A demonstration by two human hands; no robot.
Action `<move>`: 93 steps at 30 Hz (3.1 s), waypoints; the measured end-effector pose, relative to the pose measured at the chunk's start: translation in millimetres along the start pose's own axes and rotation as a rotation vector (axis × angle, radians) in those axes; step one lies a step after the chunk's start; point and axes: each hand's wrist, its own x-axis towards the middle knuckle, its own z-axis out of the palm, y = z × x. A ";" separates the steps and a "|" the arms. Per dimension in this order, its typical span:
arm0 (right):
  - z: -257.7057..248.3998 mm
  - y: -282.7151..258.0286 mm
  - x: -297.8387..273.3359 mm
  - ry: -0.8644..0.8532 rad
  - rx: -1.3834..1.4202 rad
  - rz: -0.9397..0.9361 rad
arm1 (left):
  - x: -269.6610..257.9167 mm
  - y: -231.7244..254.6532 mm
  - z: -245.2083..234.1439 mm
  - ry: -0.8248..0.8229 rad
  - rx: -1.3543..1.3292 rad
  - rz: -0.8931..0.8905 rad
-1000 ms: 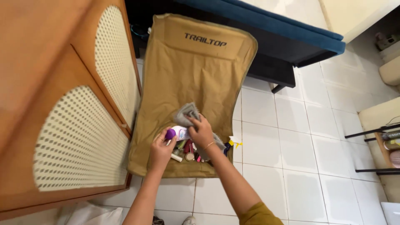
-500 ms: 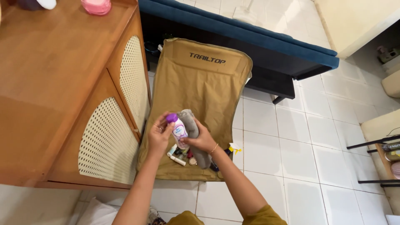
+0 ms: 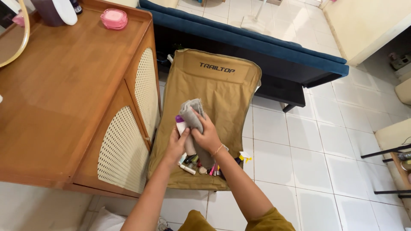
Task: Organizing various cosmetic and toiletry bottles by moving them between a folding chair and a wooden dresser.
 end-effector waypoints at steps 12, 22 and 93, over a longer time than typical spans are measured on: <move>-21.5 -47.7 36.9 -0.229 -0.220 -0.109 | -13.0 35.4 -20.9 -0.032 0.398 0.005; -14.4 -11.6 47.3 -0.142 -0.507 -0.057 | -48.7 89.3 -13.6 0.005 0.731 0.530; 232.1 -66.3 205.4 -0.294 0.351 0.168 | -16.7 336.4 -131.8 0.621 0.285 0.726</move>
